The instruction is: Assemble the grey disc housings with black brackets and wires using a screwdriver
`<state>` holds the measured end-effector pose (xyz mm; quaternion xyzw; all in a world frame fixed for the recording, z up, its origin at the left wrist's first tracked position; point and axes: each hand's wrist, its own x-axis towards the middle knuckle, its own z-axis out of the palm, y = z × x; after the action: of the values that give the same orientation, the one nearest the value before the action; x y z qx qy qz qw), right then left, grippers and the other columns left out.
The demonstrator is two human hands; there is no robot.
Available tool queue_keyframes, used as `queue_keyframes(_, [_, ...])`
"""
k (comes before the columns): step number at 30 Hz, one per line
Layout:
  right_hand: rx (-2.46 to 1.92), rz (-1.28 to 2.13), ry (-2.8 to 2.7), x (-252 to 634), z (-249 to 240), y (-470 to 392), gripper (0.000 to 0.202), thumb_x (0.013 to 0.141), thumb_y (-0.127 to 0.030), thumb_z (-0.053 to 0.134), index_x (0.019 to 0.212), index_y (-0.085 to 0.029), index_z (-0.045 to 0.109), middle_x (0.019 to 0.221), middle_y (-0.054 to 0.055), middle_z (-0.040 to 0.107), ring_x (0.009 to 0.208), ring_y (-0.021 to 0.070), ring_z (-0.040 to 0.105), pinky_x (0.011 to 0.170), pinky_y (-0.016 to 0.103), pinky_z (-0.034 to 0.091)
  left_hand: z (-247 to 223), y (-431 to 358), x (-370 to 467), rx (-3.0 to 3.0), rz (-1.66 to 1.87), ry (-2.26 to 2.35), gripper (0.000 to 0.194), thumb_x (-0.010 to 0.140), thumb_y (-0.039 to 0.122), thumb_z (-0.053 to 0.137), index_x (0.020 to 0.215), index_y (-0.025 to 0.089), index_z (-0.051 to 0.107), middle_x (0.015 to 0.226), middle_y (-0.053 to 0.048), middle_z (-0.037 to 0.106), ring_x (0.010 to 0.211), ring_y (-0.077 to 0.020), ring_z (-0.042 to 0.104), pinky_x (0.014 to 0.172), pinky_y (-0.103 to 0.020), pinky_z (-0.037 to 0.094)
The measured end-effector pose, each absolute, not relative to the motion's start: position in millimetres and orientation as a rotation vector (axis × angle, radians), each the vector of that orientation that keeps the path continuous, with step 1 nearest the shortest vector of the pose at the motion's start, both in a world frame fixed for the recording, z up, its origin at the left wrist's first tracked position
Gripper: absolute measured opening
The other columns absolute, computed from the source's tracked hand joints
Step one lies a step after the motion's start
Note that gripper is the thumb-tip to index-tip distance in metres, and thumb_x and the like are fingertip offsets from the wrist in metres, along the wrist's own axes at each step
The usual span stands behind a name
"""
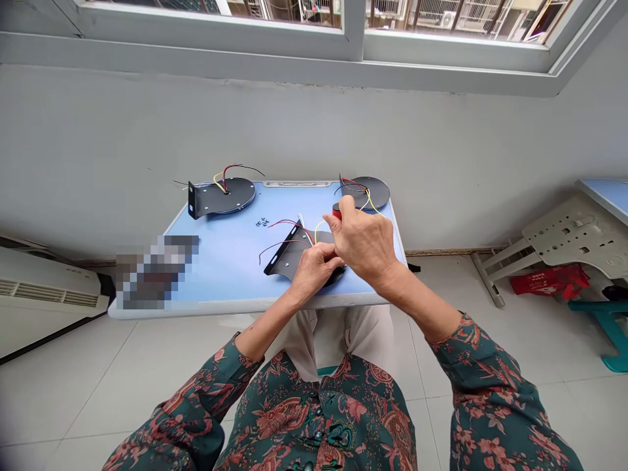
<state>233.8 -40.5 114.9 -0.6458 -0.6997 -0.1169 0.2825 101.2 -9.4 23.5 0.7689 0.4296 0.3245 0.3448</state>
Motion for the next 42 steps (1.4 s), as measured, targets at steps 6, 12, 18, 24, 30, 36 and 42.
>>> queue_keyframes(6, [-1.286,0.197,-2.069,258,134,-31,0.01,0.096,-0.026,0.052,0.094,-0.02,0.059,0.081,0.002,0.067,0.068,0.0144,0.059,0.066,0.027,0.042,28,-14,95,1.952,0.845,0.971,0.016,0.09,0.015,0.064,0.097,0.023,0.076,0.096,-0.001,0.078,0.097,-0.0194,0.069,0.088,-0.03,0.052])
queue_keyframes(12, [-1.175,0.549,-1.952,265,125,-25,0.022,0.092,-0.027,0.057,0.112,-0.021,0.062,0.079,-0.002,0.07,0.073,0.0138,0.067,0.062,0.026,0.046,32,-20,47,2.011,1.36,1.259,0.021,0.098,0.026,0.056,0.111,0.019,0.071,0.112,-0.008,0.075,0.103,-0.0219,0.069,0.095,-0.036,0.053])
queue_keyframes(18, [-1.154,0.556,-1.919,265,121,-21,0.014,0.092,-0.034,0.061,0.094,-0.021,0.057,0.075,0.0,0.07,0.069,0.0137,0.067,0.053,0.023,0.044,39,-1,6,2.123,0.454,1.976,0.04,0.093,0.046,0.065,0.124,0.021,0.065,0.104,-0.01,0.076,0.099,-0.0326,0.07,0.079,-0.039,0.051])
queue_keyframes(24, [-1.213,0.493,-1.913,259,116,-24,0.012,0.094,-0.033,0.057,0.094,-0.022,0.052,0.072,-0.001,0.07,0.058,0.0117,0.062,0.053,0.023,0.044,37,-5,26,2.123,0.084,2.029,0.034,0.107,0.031,0.034,0.12,0.019,0.062,0.1,-0.013,0.077,0.098,-0.032,0.073,0.071,-0.033,0.045])
queue_keyframes(30, [-1.31,0.103,-1.685,248,93,-40,0.02,0.098,-0.043,0.056,0.101,-0.023,0.057,0.076,0.0,0.067,0.067,0.0148,0.067,0.058,0.025,0.049,35,-18,36,1.983,0.146,2.16,0.033,0.106,0.031,0.033,0.119,0.02,0.061,0.099,-0.015,0.077,0.097,-0.0342,0.074,0.069,-0.034,0.044])
queue_keyframes(36, [-1.483,-0.332,-1.388,226,73,-56,0.023,0.1,-0.043,0.051,0.105,-0.022,0.059,0.069,-0.001,0.064,0.054,0.0137,0.06,0.055,0.026,0.046,31,-31,40,1.883,0.2,2.228,0.031,0.106,0.029,0.033,0.117,0.019,0.06,0.098,-0.016,0.076,0.095,-0.0345,0.074,0.071,-0.035,0.047])
queue_keyframes(42, [-1.555,-0.588,-1.354,203,71,-50,0.023,0.1,-0.038,0.049,0.101,-0.019,0.061,0.065,0.001,0.062,0.057,0.0157,0.06,0.057,0.028,0.043,32,-37,49,1.839,0.206,2.241,0.033,0.107,0.027,0.03,0.123,0.016,0.057,0.101,-0.018,0.076,0.097,-0.0321,0.074,0.075,-0.036,0.05])
